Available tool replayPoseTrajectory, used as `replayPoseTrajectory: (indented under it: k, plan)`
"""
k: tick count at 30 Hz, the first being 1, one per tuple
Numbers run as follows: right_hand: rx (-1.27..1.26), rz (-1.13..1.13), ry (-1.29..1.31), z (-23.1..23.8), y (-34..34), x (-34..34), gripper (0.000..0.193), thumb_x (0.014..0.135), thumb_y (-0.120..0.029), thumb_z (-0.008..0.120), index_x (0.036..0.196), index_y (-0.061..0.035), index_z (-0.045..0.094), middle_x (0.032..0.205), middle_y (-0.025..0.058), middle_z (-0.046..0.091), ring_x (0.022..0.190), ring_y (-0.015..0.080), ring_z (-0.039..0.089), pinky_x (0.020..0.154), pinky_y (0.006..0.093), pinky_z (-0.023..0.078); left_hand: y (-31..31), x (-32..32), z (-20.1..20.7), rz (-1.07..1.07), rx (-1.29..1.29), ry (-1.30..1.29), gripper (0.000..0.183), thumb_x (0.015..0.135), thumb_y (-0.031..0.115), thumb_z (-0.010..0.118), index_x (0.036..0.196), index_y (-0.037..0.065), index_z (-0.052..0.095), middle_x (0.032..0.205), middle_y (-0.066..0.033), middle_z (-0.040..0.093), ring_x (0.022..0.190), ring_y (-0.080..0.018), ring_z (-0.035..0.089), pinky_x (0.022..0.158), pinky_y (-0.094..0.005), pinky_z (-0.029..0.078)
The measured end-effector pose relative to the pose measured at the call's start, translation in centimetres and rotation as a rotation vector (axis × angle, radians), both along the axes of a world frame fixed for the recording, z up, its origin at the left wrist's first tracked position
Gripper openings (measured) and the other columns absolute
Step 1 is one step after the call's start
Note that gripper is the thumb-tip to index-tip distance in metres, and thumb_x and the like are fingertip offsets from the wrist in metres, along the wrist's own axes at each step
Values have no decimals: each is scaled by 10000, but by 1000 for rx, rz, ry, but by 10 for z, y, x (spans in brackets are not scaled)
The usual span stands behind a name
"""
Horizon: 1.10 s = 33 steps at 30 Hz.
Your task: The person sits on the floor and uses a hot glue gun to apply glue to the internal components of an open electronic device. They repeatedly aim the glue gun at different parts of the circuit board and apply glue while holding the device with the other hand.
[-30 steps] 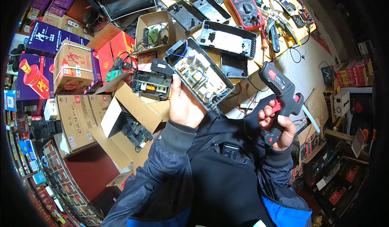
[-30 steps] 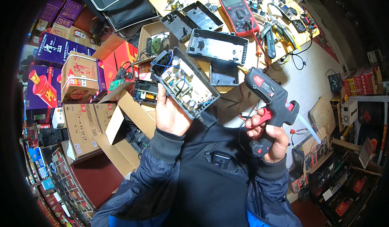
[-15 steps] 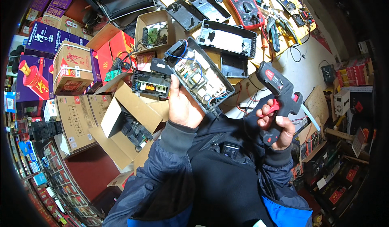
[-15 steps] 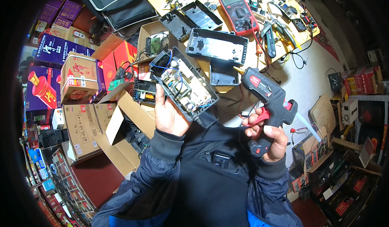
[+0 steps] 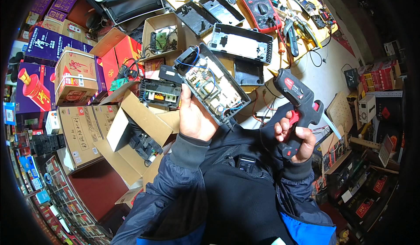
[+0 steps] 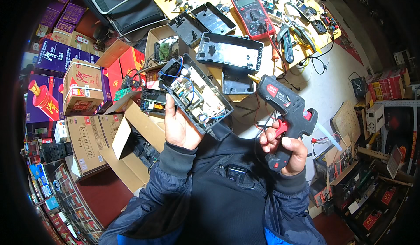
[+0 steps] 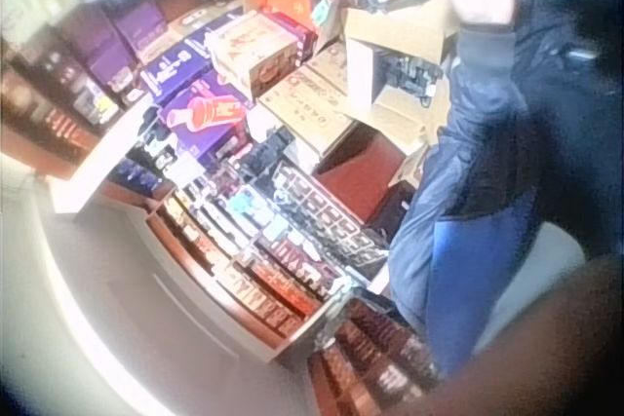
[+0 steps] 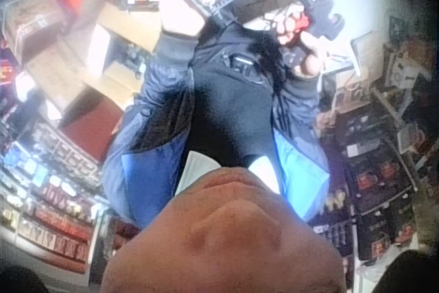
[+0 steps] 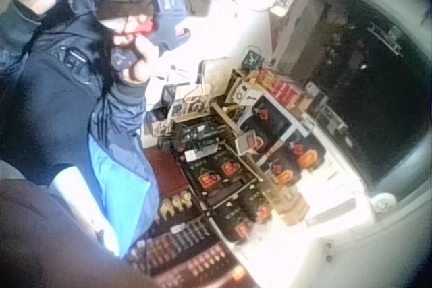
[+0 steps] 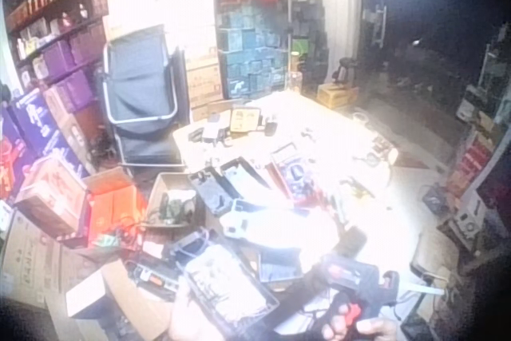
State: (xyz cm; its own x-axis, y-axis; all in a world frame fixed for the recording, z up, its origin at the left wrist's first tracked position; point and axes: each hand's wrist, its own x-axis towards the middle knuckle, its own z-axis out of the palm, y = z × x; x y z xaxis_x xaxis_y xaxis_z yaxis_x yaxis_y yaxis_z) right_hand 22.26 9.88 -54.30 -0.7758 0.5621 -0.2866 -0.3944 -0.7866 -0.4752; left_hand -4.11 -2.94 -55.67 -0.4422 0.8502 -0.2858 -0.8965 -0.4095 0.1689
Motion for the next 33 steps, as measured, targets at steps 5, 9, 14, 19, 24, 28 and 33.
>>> replayPoseTrajectory:
  k: [5, 9, 14, 19, 24, 28, 33]
  plan:
    - [1, -11, -8, 1, -1, 0, 534, 844, -140, 676, 1346, 2, 560, 1058, 150, 627, 1024, 324, 589, 831, 392, 566, -1, 1, 1, -10, -7, 20, 656, 1071, 580, 504, 1550, 133, 466, 1519, -104, 571, 1389, -330, 559, 1170, -569, 429]
    - [-1, -12, -21, 2, -2, 0, 576, 842, -128, 667, 1385, 12, 536, 1095, 167, 634, 1066, 350, 596, 855, 406, 575, -2, 1, 0, 0, -5, -7, 688, 1080, 594, 462, 1544, 88, 498, 1523, -151, 578, 1386, -374, 566, 1179, -593, 417]
    - [26, -9, -53, 7, -4, -1, 615, 826, -105, 639, 1409, 41, 511, 1182, 205, 648, 1174, 405, 614, 881, 423, 593, -2, 1, 0, 3, -32, 45, 667, 1074, 571, 499, 1540, 95, 477, 1503, -138, 587, 1364, -350, 586, 1151, -575, 457]
    - [60, -8, -101, 11, -5, -5, 644, 811, -107, 635, 1416, 61, 495, 1232, 229, 662, 1213, 431, 634, 891, 426, 613, -2, 2, 0, 2, -45, 52, 670, 1071, 569, 506, 1544, 95, 472, 1499, -139, 588, 1358, -348, 590, 1149, -572, 459]
    - [22, -30, -71, 15, -7, -8, 634, 800, -52, 642, 1394, 92, 477, 1208, 270, 685, 1205, 438, 670, 906, 422, 635, -3, 3, 2, -19, -8, 49, 621, 1079, 539, 517, 1534, 117, 484, 1477, -99, 604, 1360, -316, 586, 1153, -553, 460]
    - [21, -35, -76, 16, -7, -9, 632, 802, -55, 639, 1395, 94, 476, 1206, 275, 685, 1199, 431, 676, 905, 419, 636, -1, 6, 2, -29, 1, 78, 644, 1076, 552, 518, 1556, 125, 460, 1512, -94, 574, 1391, -312, 556, 1178, -547, 433]
    - [102, -6, -110, 15, -7, -9, 653, 806, -81, 655, 1401, 109, 465, 1206, 279, 684, 1188, 416, 685, 911, 412, 627, -1, 6, 1, -27, -22, 91, 659, 1076, 559, 516, 1563, 120, 448, 1528, -102, 560, 1408, -317, 542, 1182, -551, 428]
